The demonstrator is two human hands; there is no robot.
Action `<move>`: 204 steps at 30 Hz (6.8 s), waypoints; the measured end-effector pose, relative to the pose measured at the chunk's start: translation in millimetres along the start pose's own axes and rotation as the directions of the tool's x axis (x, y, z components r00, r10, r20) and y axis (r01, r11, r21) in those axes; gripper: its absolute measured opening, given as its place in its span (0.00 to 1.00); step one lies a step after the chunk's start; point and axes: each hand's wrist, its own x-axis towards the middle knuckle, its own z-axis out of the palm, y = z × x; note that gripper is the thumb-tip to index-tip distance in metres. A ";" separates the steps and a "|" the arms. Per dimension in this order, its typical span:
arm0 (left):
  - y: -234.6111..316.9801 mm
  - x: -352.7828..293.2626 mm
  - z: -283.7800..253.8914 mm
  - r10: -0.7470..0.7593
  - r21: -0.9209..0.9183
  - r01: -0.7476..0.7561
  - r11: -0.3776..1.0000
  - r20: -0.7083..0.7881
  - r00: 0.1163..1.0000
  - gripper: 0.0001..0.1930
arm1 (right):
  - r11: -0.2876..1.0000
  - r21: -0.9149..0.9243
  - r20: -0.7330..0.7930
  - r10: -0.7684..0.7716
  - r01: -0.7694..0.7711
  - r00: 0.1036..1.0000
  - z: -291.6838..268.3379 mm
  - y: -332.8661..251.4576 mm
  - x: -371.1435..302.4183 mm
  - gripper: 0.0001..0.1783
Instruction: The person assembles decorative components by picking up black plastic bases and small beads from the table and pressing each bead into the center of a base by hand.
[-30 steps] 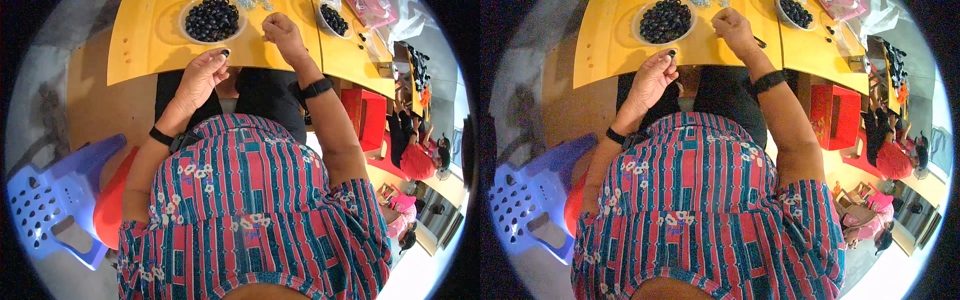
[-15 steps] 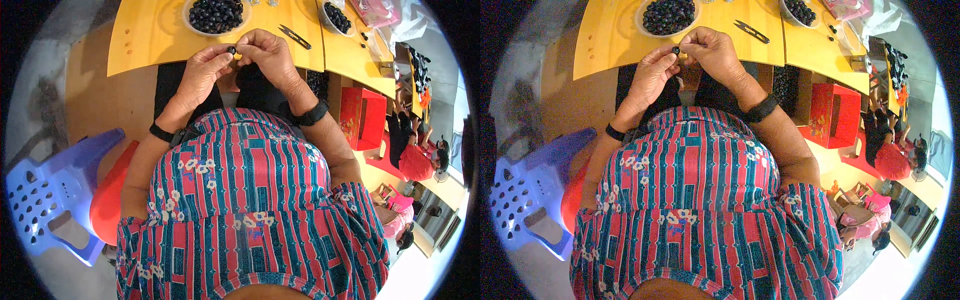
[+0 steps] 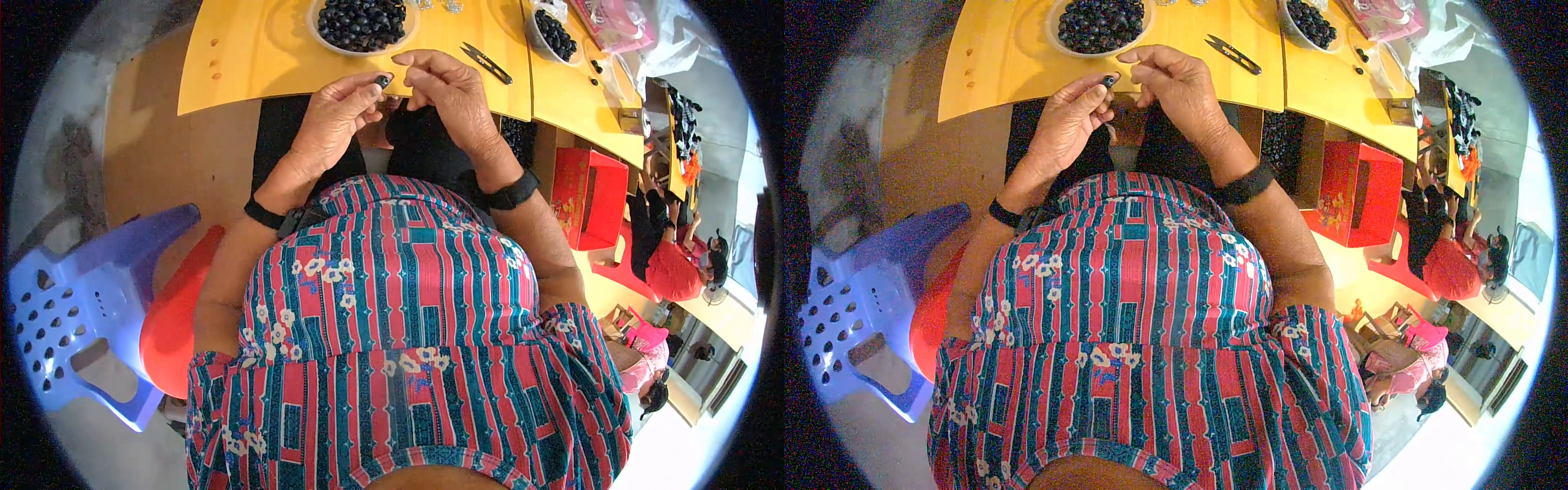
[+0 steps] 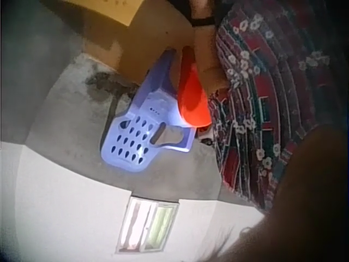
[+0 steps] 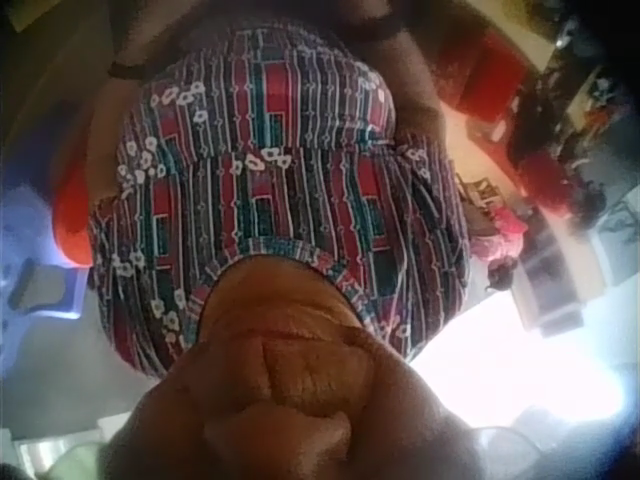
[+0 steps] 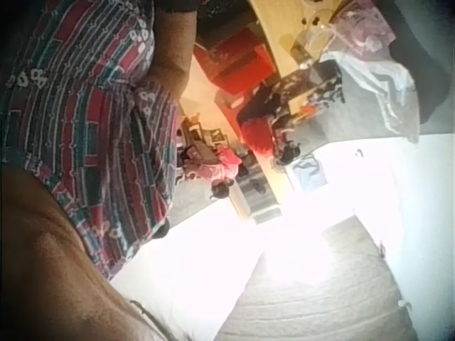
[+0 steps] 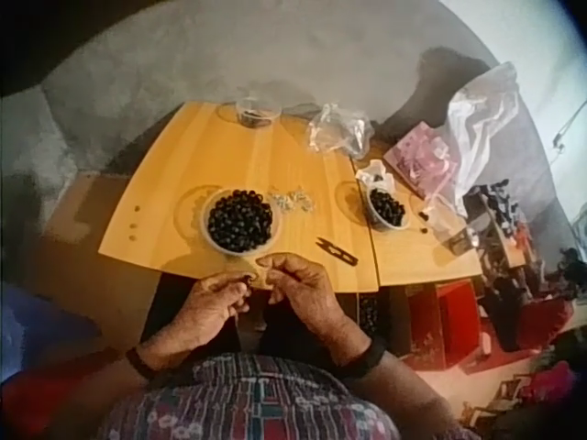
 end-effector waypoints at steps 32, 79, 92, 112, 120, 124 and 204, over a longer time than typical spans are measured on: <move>1.2 -5.3 -26.7 -0.149 0.080 0.133 0.988 0.241 0.959 0.12 | 0.813 -0.493 0.155 -0.268 0.310 0.951 -16.0 -13.4 13.0 0.10; -14.0 -9.4 -11.5 -0.133 0.196 0.103 0.975 0.146 0.980 0.10 | 0.056 -0.694 0.718 0.134 0.718 0.683 -37.8 -39.1 81.7 0.17; -11.0 -10.8 -14.2 -0.140 0.031 0.138 0.990 0.105 0.984 0.10 | 0.384 -0.628 0.724 -0.032 0.677 0.690 -49.9 -37.6 84.5 0.12; 6.9 -10.2 -19.7 0.006 -0.067 0.008 0.998 0.207 0.978 0.12 | 0.987 0.147 0.104 -0.082 0.066 0.991 -2.0 0.7 -12.6 0.10; 10.3 -7.2 -13.4 -0.007 -0.059 0.022 0.998 0.249 0.968 0.12 | 0.966 0.224 0.044 -0.146 0.133 0.988 -1.1 1.9 -23.8 0.09; 9.9 -1.0 -15.9 -0.024 -0.043 0.036 0.998 0.257 0.966 0.13 | 0.978 0.146 0.016 -0.152 0.148 0.988 -2.8 6.7 -20.6 0.09; 11.6 -7.1 -3.0 0.085 0.159 -0.110 0.981 0.155 0.984 0.14 | 0.974 -0.092 -0.105 -0.214 0.205 0.971 17.2 -2.2 -32.4 0.05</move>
